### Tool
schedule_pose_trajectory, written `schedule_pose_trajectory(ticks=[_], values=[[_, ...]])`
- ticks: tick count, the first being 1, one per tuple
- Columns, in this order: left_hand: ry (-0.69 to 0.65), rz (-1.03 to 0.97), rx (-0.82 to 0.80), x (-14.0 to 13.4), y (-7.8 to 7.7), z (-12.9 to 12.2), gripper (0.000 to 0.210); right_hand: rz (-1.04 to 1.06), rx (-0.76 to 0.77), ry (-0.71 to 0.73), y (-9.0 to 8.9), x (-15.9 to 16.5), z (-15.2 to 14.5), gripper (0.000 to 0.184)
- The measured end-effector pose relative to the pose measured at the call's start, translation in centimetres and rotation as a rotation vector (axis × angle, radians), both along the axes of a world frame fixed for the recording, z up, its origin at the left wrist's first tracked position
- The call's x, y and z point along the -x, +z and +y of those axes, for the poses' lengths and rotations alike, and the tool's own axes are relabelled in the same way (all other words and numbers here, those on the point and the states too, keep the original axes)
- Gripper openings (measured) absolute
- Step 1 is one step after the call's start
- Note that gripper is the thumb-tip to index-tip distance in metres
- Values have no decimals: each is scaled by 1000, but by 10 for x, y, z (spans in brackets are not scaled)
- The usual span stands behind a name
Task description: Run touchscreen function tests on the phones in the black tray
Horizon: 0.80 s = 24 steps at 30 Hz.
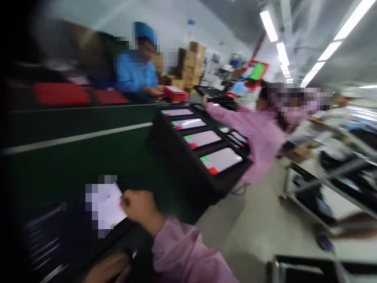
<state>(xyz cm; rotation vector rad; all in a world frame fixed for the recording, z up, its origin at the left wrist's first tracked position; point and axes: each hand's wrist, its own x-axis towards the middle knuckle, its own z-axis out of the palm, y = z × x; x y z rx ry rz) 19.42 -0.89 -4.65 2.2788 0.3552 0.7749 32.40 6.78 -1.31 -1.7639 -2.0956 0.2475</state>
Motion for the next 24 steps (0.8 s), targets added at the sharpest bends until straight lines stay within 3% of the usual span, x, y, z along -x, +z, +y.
schedule_pose_trajectory(ticks=[3,6,13,18,24], values=[[187,-2,49,28,-12,-11,40,106,-89,49,-13,-3,6,23],[277,-8,87,36,-14,-12,32,199,-199,137,-17,-6,11,25],[282,-41,190,39,-9,-10,24,233,-386,396,6,-15,25,29],[279,-18,246,41,-8,-9,24,226,-430,510,5,-26,30,30],[317,-20,268,36,-8,-6,24,223,-387,546,3,-27,27,26]])
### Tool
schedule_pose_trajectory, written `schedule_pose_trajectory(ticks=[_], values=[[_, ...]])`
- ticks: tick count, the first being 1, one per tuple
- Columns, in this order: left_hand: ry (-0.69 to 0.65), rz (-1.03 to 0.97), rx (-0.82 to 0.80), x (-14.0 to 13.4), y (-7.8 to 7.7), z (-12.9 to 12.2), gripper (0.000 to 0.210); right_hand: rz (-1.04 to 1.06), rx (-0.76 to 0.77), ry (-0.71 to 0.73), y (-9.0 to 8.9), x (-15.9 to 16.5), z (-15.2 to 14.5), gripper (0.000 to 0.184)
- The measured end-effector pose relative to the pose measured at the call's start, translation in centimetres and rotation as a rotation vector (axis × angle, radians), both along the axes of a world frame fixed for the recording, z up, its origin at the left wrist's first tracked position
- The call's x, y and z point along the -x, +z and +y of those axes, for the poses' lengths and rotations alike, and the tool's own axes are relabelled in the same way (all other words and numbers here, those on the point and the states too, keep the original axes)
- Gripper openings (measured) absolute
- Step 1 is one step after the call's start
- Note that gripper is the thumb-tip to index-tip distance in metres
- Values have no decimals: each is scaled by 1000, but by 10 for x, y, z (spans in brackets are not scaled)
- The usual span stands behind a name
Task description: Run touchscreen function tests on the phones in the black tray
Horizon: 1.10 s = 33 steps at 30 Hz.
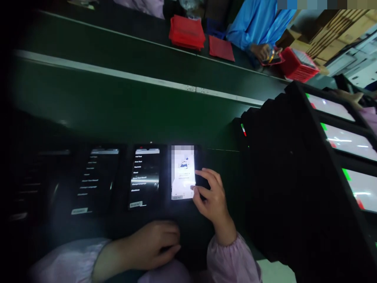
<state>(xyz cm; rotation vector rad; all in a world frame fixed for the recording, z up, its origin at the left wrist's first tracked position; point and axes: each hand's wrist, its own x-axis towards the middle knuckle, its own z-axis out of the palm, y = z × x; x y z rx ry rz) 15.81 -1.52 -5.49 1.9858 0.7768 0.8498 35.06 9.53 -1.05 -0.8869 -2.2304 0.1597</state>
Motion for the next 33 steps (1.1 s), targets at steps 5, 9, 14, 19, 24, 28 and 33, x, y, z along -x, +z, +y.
schedule_pose_trajectory(ticks=[5,9,14,19,24,28,33], values=[[5,7,5,0,-1,-1,25,59,3,-76,6,7,-3,27],[1,14,-5,0,-3,-3,27,94,-2,-103,9,18,-8,26],[-3,-10,10,-1,-4,0,26,98,3,-112,6,21,-11,25],[-12,-48,38,1,-1,5,27,98,8,-138,1,17,-10,29],[-31,-73,94,5,2,7,28,97,25,-164,-2,19,-10,31],[-35,-70,120,5,3,6,25,76,19,-153,-1,20,-11,31],[-45,-46,151,5,1,6,26,4,-1,-57,1,21,-11,31]])
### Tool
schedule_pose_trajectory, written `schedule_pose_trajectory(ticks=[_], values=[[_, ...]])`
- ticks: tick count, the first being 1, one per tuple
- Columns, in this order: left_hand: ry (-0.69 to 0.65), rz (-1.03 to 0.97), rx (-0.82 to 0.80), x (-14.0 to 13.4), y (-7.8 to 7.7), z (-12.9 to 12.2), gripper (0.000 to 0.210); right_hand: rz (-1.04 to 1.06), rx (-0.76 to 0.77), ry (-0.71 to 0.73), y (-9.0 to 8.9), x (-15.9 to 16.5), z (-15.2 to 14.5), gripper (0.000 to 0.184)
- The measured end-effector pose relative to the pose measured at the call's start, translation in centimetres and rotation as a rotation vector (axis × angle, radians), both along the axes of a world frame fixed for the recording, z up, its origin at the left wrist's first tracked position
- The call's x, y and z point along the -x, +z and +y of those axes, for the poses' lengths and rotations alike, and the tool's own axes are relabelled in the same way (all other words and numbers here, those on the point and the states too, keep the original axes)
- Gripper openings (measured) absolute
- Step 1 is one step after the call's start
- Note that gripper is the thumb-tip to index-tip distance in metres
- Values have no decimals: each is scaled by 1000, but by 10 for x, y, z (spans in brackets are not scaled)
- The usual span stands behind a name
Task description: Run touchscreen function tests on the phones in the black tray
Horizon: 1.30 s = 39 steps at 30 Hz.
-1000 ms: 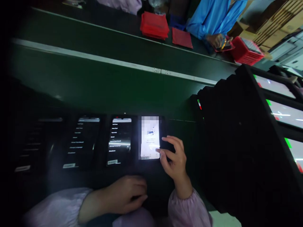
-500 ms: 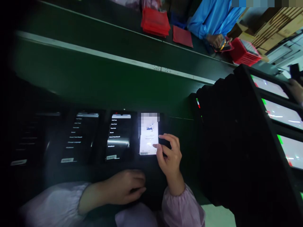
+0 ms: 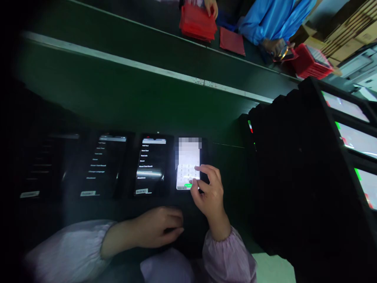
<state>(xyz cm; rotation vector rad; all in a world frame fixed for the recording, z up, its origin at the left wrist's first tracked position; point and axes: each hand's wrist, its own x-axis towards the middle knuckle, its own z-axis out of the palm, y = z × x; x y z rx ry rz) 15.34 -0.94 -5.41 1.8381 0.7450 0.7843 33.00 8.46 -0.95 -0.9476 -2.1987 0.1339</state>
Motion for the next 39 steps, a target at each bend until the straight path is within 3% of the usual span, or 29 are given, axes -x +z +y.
schedule_pose_trajectory(ticks=[8,14,21,28,32,39], values=[[-35,18,16,1,1,2,27,-163,31,149,2,2,-2,28],[-31,17,5,2,3,2,26,-65,-56,-60,-2,-10,-1,32],[-36,43,26,2,2,1,25,-147,15,107,2,5,-7,28],[-34,23,43,1,2,1,27,-53,-64,-78,-2,-8,-1,34],[-24,2,43,1,2,1,26,-89,-57,-67,-1,-7,-1,27],[-40,6,51,2,1,2,27,-163,5,-21,-2,6,-6,31]])
